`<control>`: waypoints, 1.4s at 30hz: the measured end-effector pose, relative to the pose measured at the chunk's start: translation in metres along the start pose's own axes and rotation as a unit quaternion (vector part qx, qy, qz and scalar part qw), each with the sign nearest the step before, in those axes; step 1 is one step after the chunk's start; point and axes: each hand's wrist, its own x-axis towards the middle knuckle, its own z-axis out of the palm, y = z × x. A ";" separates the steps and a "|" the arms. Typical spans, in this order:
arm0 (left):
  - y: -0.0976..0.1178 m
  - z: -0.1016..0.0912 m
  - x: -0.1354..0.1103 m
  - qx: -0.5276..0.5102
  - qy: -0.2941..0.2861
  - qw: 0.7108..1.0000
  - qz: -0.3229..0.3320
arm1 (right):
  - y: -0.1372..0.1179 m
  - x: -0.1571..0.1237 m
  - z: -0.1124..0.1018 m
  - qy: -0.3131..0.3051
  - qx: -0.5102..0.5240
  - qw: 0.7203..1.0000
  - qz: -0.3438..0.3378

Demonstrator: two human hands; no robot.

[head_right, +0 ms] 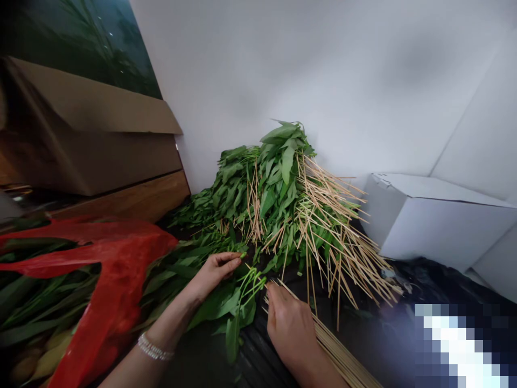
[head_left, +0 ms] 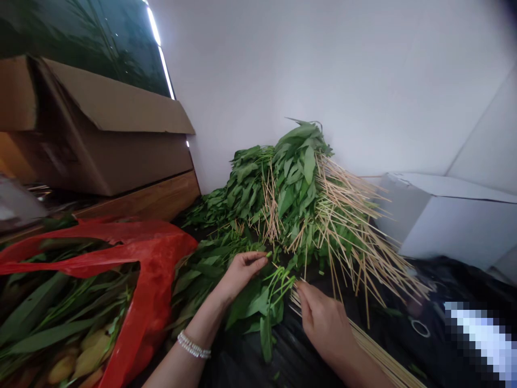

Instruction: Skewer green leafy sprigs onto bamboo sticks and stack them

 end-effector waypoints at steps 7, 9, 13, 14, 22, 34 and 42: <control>0.001 0.002 -0.002 0.010 -0.008 1.000 0.005 | 0.001 -0.001 0.001 -0.003 0.002 1.000 0.008; 0.002 0.003 -0.002 0.009 -0.010 1.000 0.003 | 0.001 -0.001 0.001 -0.006 -0.001 1.000 0.011; 0.003 0.004 -0.004 0.011 -0.023 1.000 0.005 | 0.001 -0.001 0.002 -0.007 0.002 1.000 0.010; 0.004 0.004 -0.004 0.013 -0.026 1.000 0.008 | 0.001 -0.001 0.002 -0.007 0.004 1.000 0.009; 0.004 0.008 -0.005 0.068 -0.058 0.994 0.069 | 0.002 -0.001 0.002 -0.020 0.006 1.000 0.020; 0.006 0.001 -0.005 -0.021 -0.042 0.999 -0.003 | 0.000 -0.001 0.001 0.004 0.015 1.000 0.002; 0.001 -0.003 -0.004 -0.060 -0.091 0.993 -0.035 | 0.001 -0.002 0.001 0.009 0.009 0.999 -0.029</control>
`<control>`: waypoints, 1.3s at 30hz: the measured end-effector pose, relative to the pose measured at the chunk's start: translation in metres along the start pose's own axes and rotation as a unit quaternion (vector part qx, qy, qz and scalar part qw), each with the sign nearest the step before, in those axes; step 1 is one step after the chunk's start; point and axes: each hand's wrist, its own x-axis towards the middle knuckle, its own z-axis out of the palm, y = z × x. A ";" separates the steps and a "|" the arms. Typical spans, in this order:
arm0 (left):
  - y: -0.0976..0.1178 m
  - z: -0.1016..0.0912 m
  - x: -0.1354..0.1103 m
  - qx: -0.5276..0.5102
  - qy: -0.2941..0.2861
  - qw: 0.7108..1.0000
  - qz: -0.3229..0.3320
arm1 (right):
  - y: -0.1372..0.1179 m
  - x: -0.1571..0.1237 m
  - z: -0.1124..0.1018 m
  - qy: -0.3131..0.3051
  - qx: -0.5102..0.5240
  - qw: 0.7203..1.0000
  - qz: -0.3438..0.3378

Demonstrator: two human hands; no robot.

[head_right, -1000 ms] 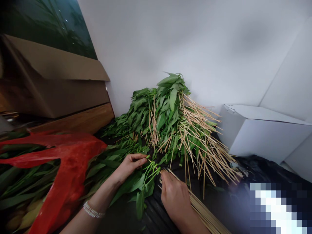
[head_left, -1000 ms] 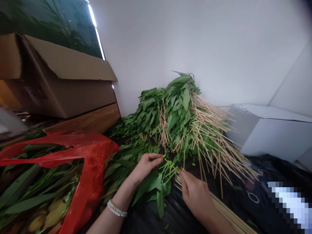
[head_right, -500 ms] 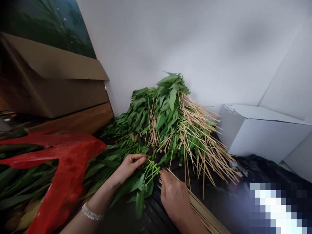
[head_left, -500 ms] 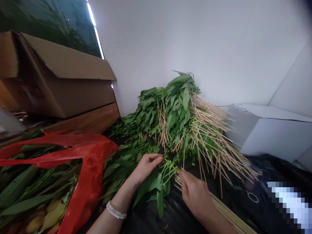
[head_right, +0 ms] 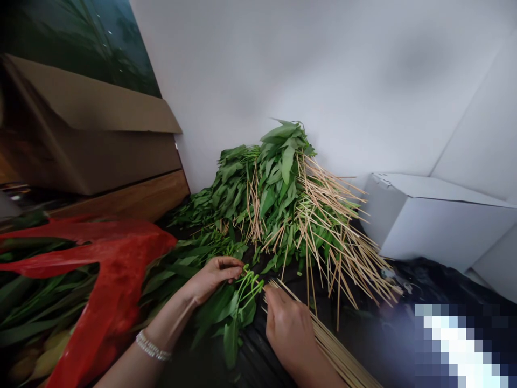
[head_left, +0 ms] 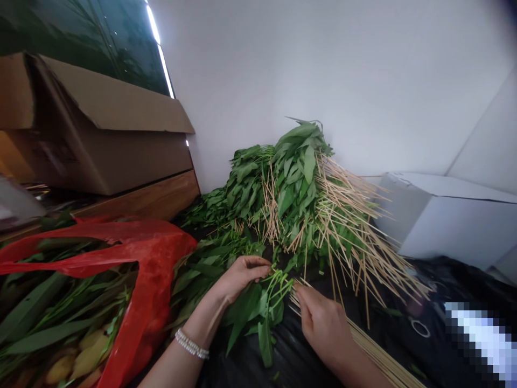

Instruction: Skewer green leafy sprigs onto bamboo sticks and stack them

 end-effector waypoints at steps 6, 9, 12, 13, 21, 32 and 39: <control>0.000 0.007 -0.002 0.034 -0.039 0.999 -0.011 | 0.000 -0.001 0.001 -0.003 -0.013 1.000 -0.012; 0.006 0.005 -0.006 0.039 -0.074 0.996 -0.016 | -0.001 -0.001 0.001 -0.007 0.002 1.000 -0.021; 0.013 -0.004 -0.008 0.017 -0.058 0.998 0.006 | -0.005 -0.002 -0.001 -0.013 0.020 0.998 -0.050; 0.015 -0.007 -0.008 0.003 -0.028 0.999 0.014 | -0.007 -0.002 -0.003 -0.017 0.023 0.997 -0.066; 0.003 -0.013 0.006 0.202 0.086 0.974 0.054 | -0.020 -0.002 -0.014 0.008 -0.037 0.982 -0.187; 0.005 -0.012 -0.001 0.267 -0.031 0.963 0.033 | -0.022 0.000 -0.016 -0.010 -0.043 0.983 -0.177; 0.010 -0.020 0.004 0.028 0.194 0.975 0.105 | -0.015 -0.002 -0.007 -0.013 -0.010 0.996 -0.092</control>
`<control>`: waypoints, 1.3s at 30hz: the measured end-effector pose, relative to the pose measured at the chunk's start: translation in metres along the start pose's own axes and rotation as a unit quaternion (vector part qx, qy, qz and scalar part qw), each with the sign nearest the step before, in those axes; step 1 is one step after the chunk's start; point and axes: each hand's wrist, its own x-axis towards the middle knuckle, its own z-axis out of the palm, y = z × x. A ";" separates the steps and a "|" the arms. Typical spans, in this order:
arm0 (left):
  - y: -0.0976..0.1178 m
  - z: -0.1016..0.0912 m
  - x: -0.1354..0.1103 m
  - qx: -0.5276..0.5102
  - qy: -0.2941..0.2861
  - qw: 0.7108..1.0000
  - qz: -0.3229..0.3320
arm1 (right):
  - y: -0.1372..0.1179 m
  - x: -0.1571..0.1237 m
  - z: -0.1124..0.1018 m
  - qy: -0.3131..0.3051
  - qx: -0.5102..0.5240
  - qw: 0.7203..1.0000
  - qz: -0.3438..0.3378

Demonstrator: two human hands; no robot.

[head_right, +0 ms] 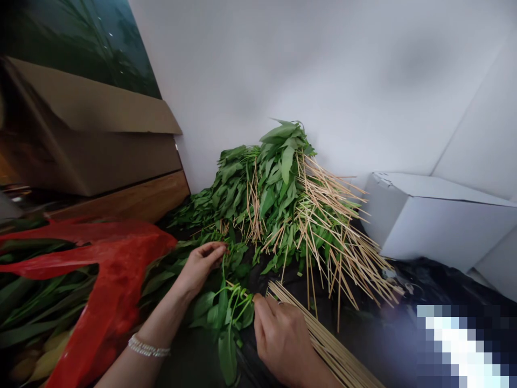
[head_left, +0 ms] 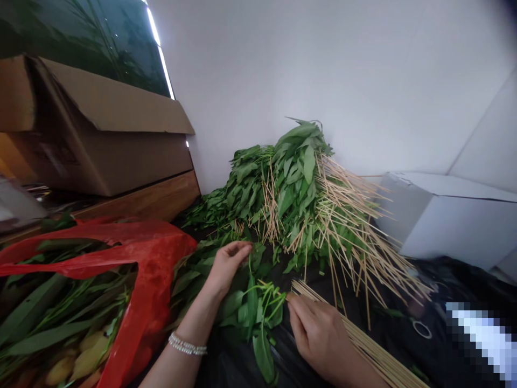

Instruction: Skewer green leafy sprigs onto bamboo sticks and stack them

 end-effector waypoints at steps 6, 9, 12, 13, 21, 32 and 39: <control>0.002 0.004 -0.002 -0.041 -0.028 0.998 -0.029 | 0.007 0.001 0.004 -0.011 -0.035 0.998 0.057; 0.003 0.013 -0.009 -0.005 -0.092 0.994 -0.051 | 0.007 0.004 0.002 -0.010 -0.052 0.995 0.083; 0.004 0.020 -0.013 0.015 -0.115 0.991 -0.072 | 0.006 0.006 -0.001 -0.023 -0.057 0.993 0.102; 0.005 0.021 -0.014 0.024 -0.128 0.988 -0.079 | 0.005 0.007 -0.002 -0.026 -0.057 0.992 0.107; 0.001 0.020 -0.008 0.040 -0.093 0.993 -0.066 | 0.005 0.012 -0.006 -0.054 -0.047 0.989 0.126; 0.002 0.025 -0.011 0.071 -0.114 0.989 -0.056 | 0.004 0.012 -0.008 -0.072 -0.044 0.986 0.142; 0.002 0.025 -0.010 0.076 -0.099 0.990 -0.059 | 0.004 0.013 -0.008 -0.082 -0.039 0.985 0.148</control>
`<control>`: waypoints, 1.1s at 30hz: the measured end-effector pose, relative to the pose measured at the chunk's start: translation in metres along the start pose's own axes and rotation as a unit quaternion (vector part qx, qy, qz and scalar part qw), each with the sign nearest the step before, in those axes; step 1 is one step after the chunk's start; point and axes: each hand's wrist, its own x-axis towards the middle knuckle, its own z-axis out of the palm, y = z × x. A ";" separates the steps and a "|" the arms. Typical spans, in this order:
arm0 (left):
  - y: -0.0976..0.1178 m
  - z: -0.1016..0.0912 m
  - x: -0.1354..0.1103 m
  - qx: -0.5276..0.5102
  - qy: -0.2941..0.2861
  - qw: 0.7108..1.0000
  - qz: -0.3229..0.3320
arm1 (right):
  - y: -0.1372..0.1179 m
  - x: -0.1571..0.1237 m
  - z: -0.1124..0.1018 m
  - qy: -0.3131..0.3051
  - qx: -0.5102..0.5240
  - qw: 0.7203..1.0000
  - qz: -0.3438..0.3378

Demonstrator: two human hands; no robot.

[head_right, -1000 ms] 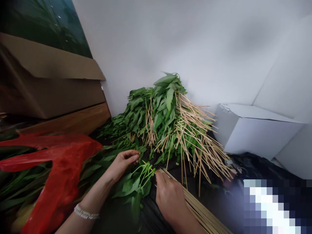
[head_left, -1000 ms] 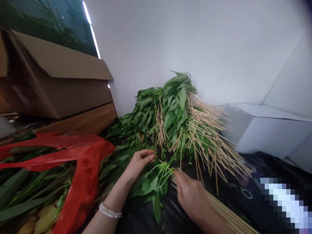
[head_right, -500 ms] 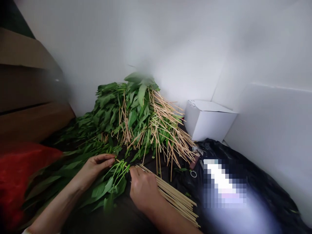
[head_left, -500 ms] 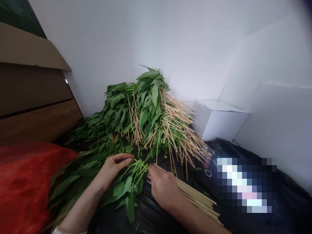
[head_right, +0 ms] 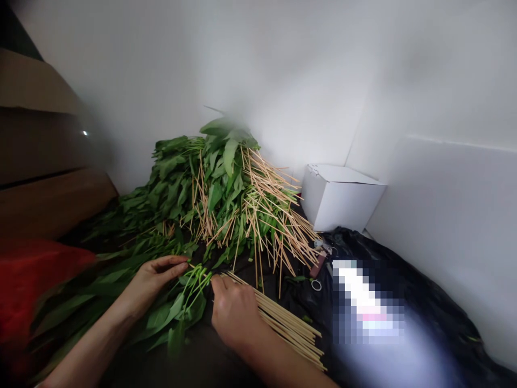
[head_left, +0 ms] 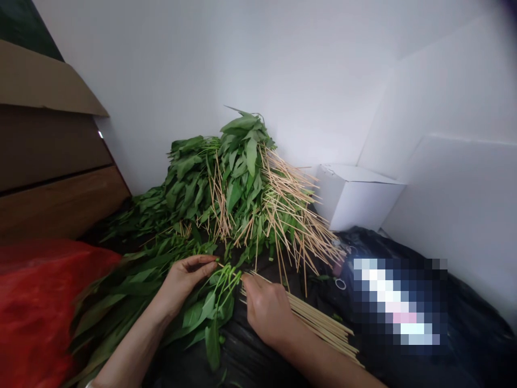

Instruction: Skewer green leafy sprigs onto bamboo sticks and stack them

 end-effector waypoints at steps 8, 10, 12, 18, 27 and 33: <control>-0.001 0.000 0.000 -0.001 -0.001 1.000 0.000 | -0.001 0.000 -0.002 -0.009 -0.003 1.000 0.008; -0.001 0.000 0.001 0.010 0.003 1.000 0.011 | -0.001 0.000 -0.002 -0.008 -0.003 1.000 0.008; -0.001 0.000 0.002 0.024 0.009 0.999 0.025 | -0.001 0.000 -0.002 -0.009 -0.001 1.000 0.009; 0.001 0.003 0.000 0.057 0.029 0.996 0.057 | -0.001 0.000 -0.002 -0.021 -0.003 0.999 0.025; -0.005 0.014 -0.002 0.068 0.062 0.993 0.076 | -0.001 0.000 0.001 -0.021 0.007 0.999 0.038; -0.003 0.009 -0.001 0.025 0.015 0.999 0.045 | 0.001 0.000 0.001 -0.016 0.015 0.999 0.030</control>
